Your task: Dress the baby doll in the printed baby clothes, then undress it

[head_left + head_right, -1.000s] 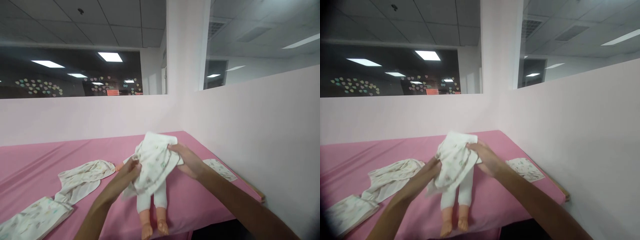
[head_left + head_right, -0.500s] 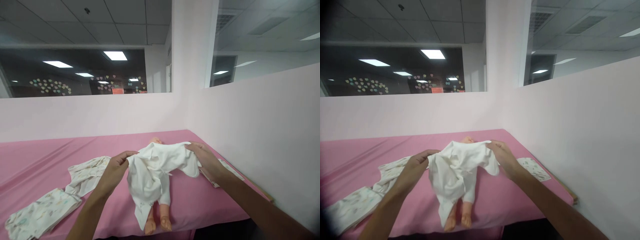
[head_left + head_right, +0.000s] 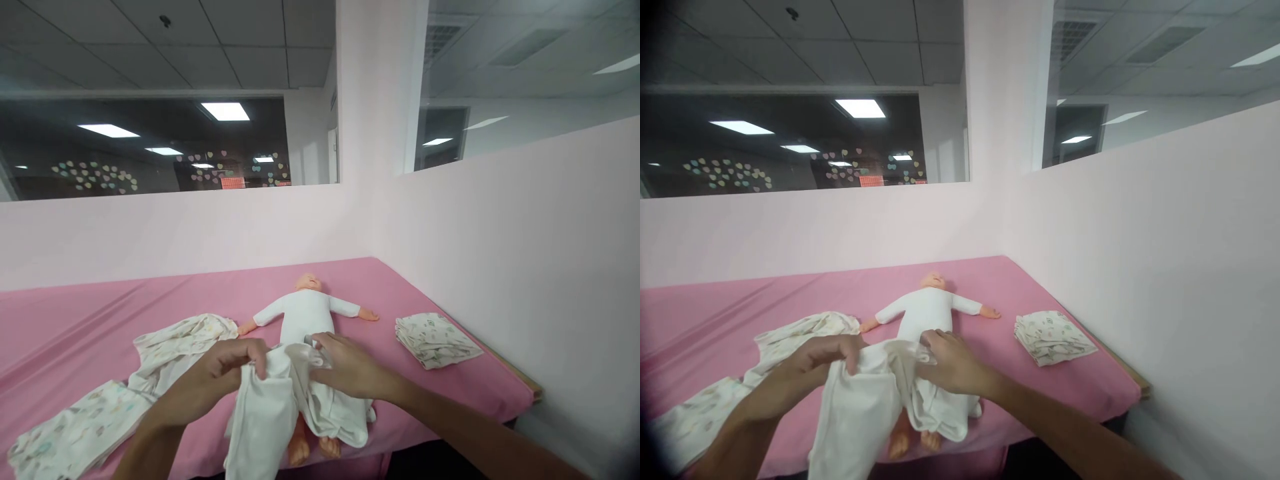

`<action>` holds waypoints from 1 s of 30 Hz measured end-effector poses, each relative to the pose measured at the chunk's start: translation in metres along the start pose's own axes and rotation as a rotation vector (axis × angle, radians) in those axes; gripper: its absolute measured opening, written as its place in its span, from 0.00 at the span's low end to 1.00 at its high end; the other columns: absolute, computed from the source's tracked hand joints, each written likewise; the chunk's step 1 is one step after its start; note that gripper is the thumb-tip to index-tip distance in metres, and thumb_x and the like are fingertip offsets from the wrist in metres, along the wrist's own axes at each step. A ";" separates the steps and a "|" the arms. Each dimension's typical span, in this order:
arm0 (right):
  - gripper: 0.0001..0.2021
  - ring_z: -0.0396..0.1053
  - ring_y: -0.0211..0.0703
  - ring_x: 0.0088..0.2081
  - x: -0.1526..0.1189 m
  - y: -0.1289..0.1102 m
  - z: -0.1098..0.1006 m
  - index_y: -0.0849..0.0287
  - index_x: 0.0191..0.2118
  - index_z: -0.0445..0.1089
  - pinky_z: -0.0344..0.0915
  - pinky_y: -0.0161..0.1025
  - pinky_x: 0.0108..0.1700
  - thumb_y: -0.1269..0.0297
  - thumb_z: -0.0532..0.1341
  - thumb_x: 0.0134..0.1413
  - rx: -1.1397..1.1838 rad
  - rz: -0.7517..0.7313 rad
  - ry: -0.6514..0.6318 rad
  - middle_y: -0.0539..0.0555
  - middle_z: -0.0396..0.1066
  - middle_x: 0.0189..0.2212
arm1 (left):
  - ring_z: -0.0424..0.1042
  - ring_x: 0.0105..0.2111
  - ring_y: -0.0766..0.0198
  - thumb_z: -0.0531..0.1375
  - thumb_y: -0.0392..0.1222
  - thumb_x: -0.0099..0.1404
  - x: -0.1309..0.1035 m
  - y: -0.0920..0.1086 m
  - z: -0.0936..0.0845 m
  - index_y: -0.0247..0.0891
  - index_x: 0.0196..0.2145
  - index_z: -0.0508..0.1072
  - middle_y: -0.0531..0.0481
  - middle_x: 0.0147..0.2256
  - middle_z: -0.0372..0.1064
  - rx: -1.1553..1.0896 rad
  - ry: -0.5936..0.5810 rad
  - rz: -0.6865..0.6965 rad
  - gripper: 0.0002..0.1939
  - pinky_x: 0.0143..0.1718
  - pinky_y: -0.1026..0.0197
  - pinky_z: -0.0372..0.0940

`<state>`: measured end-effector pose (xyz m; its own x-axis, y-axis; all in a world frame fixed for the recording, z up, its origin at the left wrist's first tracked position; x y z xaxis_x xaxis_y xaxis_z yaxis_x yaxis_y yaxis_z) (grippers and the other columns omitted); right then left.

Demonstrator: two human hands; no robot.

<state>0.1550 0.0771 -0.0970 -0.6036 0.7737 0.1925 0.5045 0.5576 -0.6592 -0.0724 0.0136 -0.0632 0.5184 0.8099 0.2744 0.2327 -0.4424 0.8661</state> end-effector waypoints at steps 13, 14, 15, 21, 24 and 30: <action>0.10 0.65 0.36 0.31 -0.004 -0.016 -0.028 0.59 0.35 0.70 0.57 0.32 0.31 0.62 0.68 0.46 0.636 0.114 -0.205 0.49 0.69 0.31 | 0.68 0.35 0.59 0.56 0.55 0.65 -0.043 -0.014 -0.034 0.44 0.45 0.73 0.50 0.36 0.71 0.420 0.293 -0.337 0.17 0.37 0.63 0.62; 0.10 0.65 0.35 0.31 -0.006 -0.018 -0.034 0.59 0.35 0.71 0.58 0.32 0.32 0.62 0.68 0.46 0.631 0.123 -0.191 0.49 0.70 0.31 | 0.69 0.37 0.58 0.57 0.56 0.64 -0.044 -0.014 -0.039 0.45 0.50 0.72 0.49 0.38 0.72 0.418 0.352 -0.334 0.20 0.37 0.63 0.63; 0.10 0.66 0.35 0.32 -0.007 -0.018 -0.040 0.59 0.35 0.71 0.58 0.31 0.32 0.61 0.68 0.47 0.617 0.134 -0.167 0.49 0.70 0.31 | 0.70 0.39 0.56 0.58 0.57 0.63 -0.046 -0.015 -0.045 0.45 0.53 0.70 0.49 0.40 0.73 0.407 0.408 -0.328 0.23 0.38 0.62 0.64; 0.11 0.67 0.39 0.30 -0.001 -0.003 -0.066 0.57 0.37 0.70 0.59 0.34 0.30 0.55 0.63 0.53 0.349 0.135 0.035 0.50 0.71 0.31 | 0.72 0.41 0.54 0.61 0.63 0.57 -0.048 -0.006 -0.073 0.45 0.45 0.75 0.49 0.43 0.74 0.355 0.758 -0.297 0.24 0.32 0.66 0.67; 0.09 0.67 0.42 0.32 0.006 -0.002 -0.068 0.56 0.39 0.69 0.59 0.37 0.32 0.57 0.58 0.57 0.024 0.104 0.194 0.52 0.71 0.33 | 0.72 0.31 0.60 0.60 0.63 0.58 -0.039 0.004 -0.068 0.45 0.45 0.75 0.50 0.36 0.75 0.366 0.878 -0.309 0.25 0.24 0.67 0.64; 0.11 0.64 0.54 0.48 -0.010 -0.042 -0.018 0.55 0.44 0.70 0.58 0.48 0.49 0.58 0.61 0.55 -0.371 -0.187 0.215 0.58 0.69 0.46 | 0.62 0.19 0.69 0.64 0.57 0.57 0.008 0.032 -0.046 0.42 0.49 0.73 0.56 0.23 0.65 -0.001 0.861 -0.215 0.26 0.17 0.69 0.59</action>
<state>0.1510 0.0511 -0.0580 -0.5837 0.6725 0.4550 0.6094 0.7332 -0.3018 -0.0987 0.0236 -0.0143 -0.3352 0.8846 0.3243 0.2526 -0.2472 0.9354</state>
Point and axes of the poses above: each hand's wrist, its own x-axis towards the middle knuckle, its own z-axis out of the palm, y = z × x, the point moved 3 cm from there along x, towards the middle knuckle
